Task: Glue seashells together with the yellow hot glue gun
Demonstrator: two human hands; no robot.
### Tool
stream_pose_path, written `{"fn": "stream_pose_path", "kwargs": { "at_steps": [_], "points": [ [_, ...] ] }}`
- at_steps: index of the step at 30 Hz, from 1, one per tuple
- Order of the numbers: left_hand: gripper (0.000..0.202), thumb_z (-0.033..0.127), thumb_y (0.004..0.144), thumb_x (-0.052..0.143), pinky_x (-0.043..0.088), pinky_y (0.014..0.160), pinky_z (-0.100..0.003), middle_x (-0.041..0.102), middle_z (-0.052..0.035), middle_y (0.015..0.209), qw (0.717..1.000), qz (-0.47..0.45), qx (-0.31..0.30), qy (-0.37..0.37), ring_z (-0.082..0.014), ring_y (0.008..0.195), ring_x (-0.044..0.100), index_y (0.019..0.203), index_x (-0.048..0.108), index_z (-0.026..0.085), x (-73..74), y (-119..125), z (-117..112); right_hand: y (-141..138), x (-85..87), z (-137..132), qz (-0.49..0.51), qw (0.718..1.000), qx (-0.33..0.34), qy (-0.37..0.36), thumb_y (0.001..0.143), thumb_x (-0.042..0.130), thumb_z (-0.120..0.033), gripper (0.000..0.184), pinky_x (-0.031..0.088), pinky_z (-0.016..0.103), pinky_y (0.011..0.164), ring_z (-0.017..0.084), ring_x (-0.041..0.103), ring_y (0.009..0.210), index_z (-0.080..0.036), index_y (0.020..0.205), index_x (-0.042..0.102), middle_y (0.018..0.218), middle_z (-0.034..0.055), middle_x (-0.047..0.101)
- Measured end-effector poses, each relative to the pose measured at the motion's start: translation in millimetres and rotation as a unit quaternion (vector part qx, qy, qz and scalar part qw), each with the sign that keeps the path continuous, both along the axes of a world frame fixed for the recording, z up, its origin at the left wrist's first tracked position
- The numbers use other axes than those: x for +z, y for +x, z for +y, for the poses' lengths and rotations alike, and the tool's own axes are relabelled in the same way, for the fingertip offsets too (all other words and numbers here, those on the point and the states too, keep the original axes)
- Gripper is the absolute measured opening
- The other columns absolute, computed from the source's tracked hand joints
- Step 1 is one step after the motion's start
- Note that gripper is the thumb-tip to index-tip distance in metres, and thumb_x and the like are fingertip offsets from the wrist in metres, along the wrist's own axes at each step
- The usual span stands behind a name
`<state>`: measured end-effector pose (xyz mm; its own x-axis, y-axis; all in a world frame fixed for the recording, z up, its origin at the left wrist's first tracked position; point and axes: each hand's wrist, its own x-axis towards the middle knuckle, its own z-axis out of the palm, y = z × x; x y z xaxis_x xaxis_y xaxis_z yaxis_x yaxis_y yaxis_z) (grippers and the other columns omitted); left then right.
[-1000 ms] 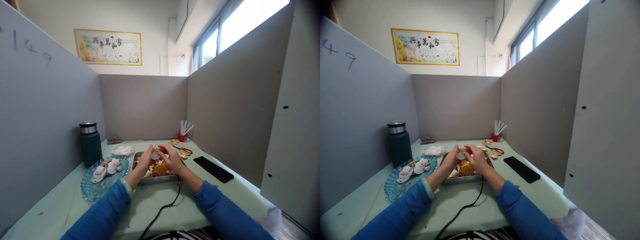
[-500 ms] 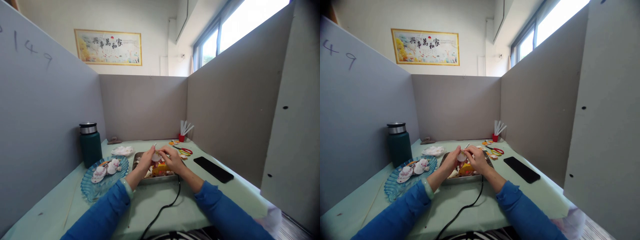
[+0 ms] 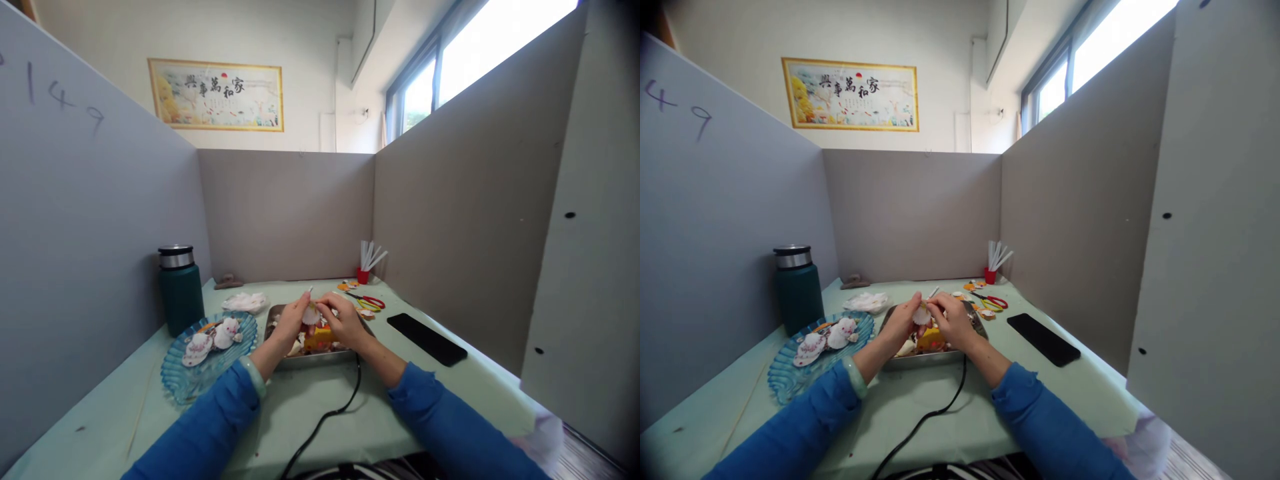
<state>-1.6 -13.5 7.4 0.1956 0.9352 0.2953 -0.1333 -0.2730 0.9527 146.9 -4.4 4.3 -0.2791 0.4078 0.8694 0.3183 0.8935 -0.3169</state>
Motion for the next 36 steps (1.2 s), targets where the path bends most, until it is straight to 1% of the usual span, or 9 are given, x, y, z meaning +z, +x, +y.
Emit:
{"fn": "stream_pose_path", "kwargs": {
  "at_steps": [5, 10, 14, 18, 20, 23, 26, 28, 36],
  "points": [
    [0.066, 0.076, 0.073, 0.053, 0.04, 0.044, -0.023, 0.063, -0.005, 0.062, 0.997, -0.04, -0.051, -0.038, -0.0107, 0.042, 0.053, 0.083, 0.06, 0.011, -0.2, 0, 2, -1, -1.9, 6, 0.057, 0.994, 0.008, -0.095, 0.091, 0.053, -0.032, 0.021, 0.045, 0.026, 0.06, 0.014, 0.057, 0.058, -0.017, 0.081, 0.066, 0.072, 0.0025, 0.064],
    [0.051, 0.052, 0.071, 0.074, 0.049, 0.058, -0.025, 0.067, -0.0051, 0.076, 0.996, -0.049, -0.079, -0.017, -0.0139, 0.059, 0.064, 0.099, 0.056, 0.014, 1.2, 0, -3, 3, -5.0, 17, 0.139, 0.98, -0.009, -0.143, 0.088, 0.056, -0.039, 0.026, 0.045, 0.025, 0.056, 0.014, 0.056, 0.056, -0.017, 0.079, 0.066, 0.066, 0.0013, 0.062],
    [0.051, 0.054, 0.069, 0.074, 0.044, 0.05, -0.022, 0.07, -0.0088, 0.074, 0.998, 0.002, -0.061, -0.031, -0.0123, 0.052, 0.062, 0.092, 0.056, 0.012, -0.2, -2, -4, 5, -7.0, 24, 0.16, 0.973, -0.005, -0.164, 0.087, 0.056, -0.044, 0.03, 0.045, 0.025, 0.056, 0.014, 0.054, 0.059, -0.016, 0.081, 0.067, 0.066, 0.0009, 0.061],
    [0.052, 0.063, 0.071, 0.067, 0.039, 0.042, -0.021, 0.068, -0.0079, 0.065, 0.997, 0.02, -0.072, -0.034, -0.0104, 0.04, 0.056, 0.081, 0.054, 0.013, -2.3, -2, -1, 6, -5.7, 23, 0.139, 0.976, -0.001, -0.165, 0.089, 0.052, -0.045, 0.035, 0.044, 0.024, 0.055, 0.014, 0.053, 0.06, -0.016, 0.083, 0.069, 0.066, 0.0013, 0.061],
    [0.053, 0.064, 0.07, 0.068, 0.037, 0.039, -0.02, 0.066, -0.0053, 0.059, 0.996, 0.02, -0.077, -0.036, -0.0096, 0.036, 0.053, 0.079, 0.052, 0.014, -2.7, -2, -1, 6, -4.3, 22, 0.139, 0.977, 0.01, -0.163, 0.091, 0.05, -0.046, 0.037, 0.046, 0.024, 0.058, 0.014, 0.055, 0.062, -0.015, 0.09, 0.07, 0.073, 0.0025, 0.064],
    [0.054, 0.067, 0.07, 0.065, 0.034, 0.035, -0.019, 0.062, -0.0027, 0.053, 0.995, 0.037, -0.081, -0.034, -0.0088, 0.032, 0.049, 0.074, 0.052, 0.014, -2.8, -1, 0, 8, -3.4, 22, 0.132, 0.979, 0.025, -0.152, 0.089, 0.056, -0.044, 0.033, 0.049, 0.026, 0.066, 0.015, 0.061, 0.073, -0.016, 0.099, 0.069, 0.085, 0.0047, 0.068],
    [0.057, 0.071, 0.072, 0.06, 0.033, 0.035, -0.019, 0.059, -0.0023, 0.049, 0.994, 0.076, -0.082, -0.016, -0.008, 0.031, 0.047, 0.068, 0.053, 0.014, -2.7, 0, -2, 7, -3.2, 22, 0.098, 0.987, 0.03, -0.126, 0.087, 0.06, -0.039, 0.025, 0.049, 0.027, 0.073, 0.017, 0.062, 0.082, -0.018, 0.095, 0.071, 0.092, 0.006, 0.069],
    [0.059, 0.072, 0.072, 0.057, 0.031, 0.034, -0.019, 0.058, -0.0029, 0.047, 0.991, 0.104, -0.083, -0.001, -0.0078, 0.03, 0.047, 0.065, 0.054, 0.014, -2.4, 1, -4, 6, -2.3, 21, 0.078, 0.99, 0.033, -0.109, 0.088, 0.059, -0.036, 0.022, 0.048, 0.028, 0.074, 0.017, 0.062, 0.082, -0.018, 0.09, 0.072, 0.089, 0.0055, 0.069],
    [0.061, 0.072, 0.076, 0.053, 0.026, 0.035, -0.019, 0.055, -0.0034, 0.04, 0.984, 0.157, -0.08, 0.032, -0.0085, 0.031, 0.047, 0.055, 0.055, 0.014, -5.2, 1, -2, 6, 5.0, 11, 0.071, 0.993, 0.051, -0.085, 0.089, 0.056, -0.041, 0.031, 0.047, 0.03, 0.071, 0.018, 0.06, 0.073, -0.018, 0.074, 0.071, 0.076, 0.0049, 0.068]
  ]
}}
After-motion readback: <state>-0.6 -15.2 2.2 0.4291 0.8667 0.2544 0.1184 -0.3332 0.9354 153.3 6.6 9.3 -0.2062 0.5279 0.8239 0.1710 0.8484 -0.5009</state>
